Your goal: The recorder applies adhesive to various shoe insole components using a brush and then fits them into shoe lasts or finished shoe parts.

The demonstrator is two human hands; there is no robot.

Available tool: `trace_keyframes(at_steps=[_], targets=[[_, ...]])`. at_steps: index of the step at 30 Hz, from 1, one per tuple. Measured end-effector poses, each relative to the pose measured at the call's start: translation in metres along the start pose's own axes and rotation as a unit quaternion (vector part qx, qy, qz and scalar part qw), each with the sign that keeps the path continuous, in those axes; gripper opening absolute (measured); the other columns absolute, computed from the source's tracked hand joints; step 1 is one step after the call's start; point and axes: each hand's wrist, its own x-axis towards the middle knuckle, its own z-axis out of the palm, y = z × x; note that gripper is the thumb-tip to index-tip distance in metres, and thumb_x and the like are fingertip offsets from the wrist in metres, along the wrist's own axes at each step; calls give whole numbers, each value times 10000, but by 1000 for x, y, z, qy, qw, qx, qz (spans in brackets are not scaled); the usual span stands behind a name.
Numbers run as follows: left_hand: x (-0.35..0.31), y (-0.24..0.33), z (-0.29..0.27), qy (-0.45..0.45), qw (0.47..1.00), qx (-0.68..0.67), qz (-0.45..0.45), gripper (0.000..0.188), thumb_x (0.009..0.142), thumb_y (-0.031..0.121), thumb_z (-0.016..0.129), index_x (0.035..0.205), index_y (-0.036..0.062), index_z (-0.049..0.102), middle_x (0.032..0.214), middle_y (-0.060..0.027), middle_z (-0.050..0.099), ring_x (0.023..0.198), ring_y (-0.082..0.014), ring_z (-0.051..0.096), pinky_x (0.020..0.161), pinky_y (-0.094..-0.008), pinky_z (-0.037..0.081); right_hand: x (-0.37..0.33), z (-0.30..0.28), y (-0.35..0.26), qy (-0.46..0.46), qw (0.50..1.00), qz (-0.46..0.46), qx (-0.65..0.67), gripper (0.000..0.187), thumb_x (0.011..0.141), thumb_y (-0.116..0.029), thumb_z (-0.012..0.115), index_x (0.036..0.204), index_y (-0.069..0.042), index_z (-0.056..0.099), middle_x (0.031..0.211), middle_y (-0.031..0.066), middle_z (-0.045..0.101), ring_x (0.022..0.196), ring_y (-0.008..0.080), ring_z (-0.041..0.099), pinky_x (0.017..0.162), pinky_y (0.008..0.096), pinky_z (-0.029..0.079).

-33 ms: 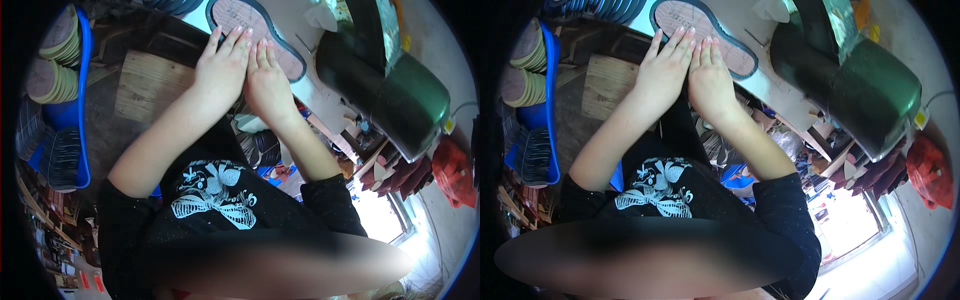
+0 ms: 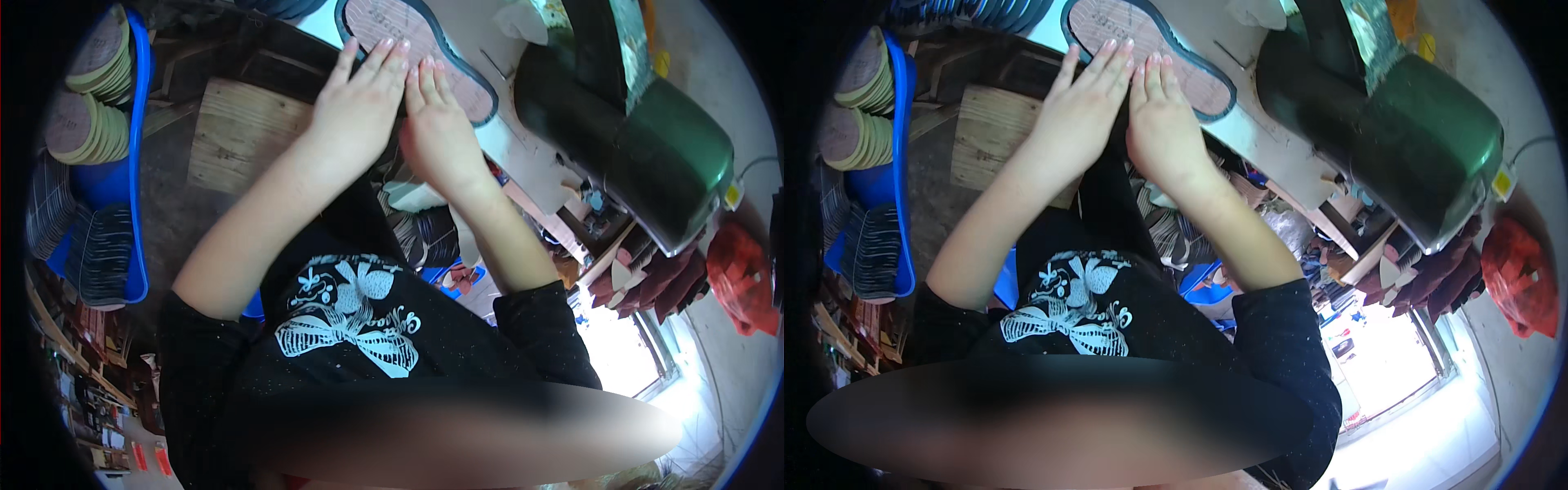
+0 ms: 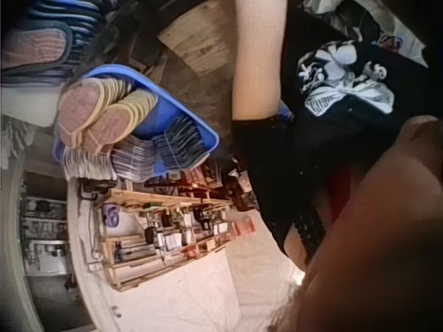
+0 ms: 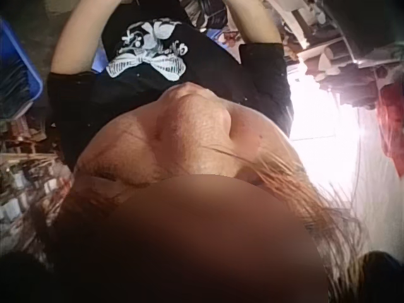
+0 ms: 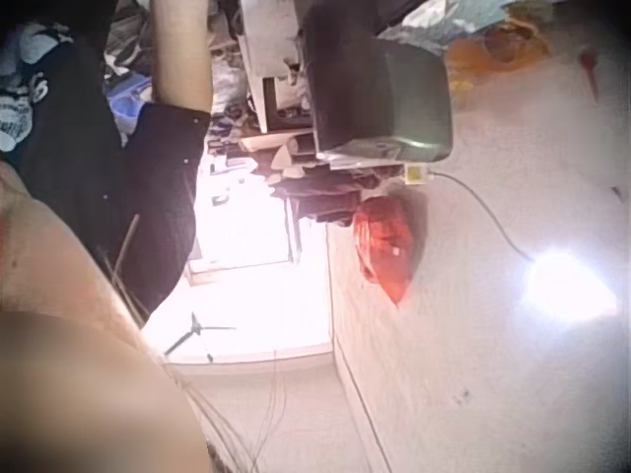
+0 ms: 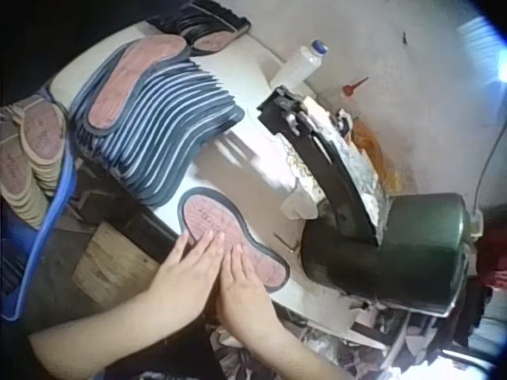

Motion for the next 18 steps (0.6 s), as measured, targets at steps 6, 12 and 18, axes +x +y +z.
trace_keyframes(at_steps=[6, 12, 18], targets=[[-15, -3, -3, 125, 990, -56, -26, 705, 772, -48, 515, 1455, 48, 366, 1556, -79, 292, 1449, -215, 252, 1172, -538, 132, -24, -10, 6, 115, 970, 102, 190, 708, 725, -9, 570, 1392, 100, 358, 1447, 313, 356, 1370, 465, 314, 1151, 484, 243], [4, -1, 11, 77, 997, 5, -19, 609, 832, 41, 500, 1434, 66, 412, 1540, -78, 329, 1434, -217, 289, 1179, -507, 145, -10, 17, -4, 144, 974, 87, 154, 696, 705, -7, 565, 1375, 86, 403, 1441, 294, 386, 1368, 419, 351, 1148, 520, 223], [28, 23, -9, -116, 968, 215, -57, 535, 916, 164, 409, 1433, 27, 407, 1520, -116, 367, 1419, -226, 324, 1176, -495, 152, -1, 15, -10, 56, 989, 135, -13, 595, 850, -159, 491, 1412, 20, 413, 1475, 182, 410, 1400, 253, 351, 1159, 584, 48]])
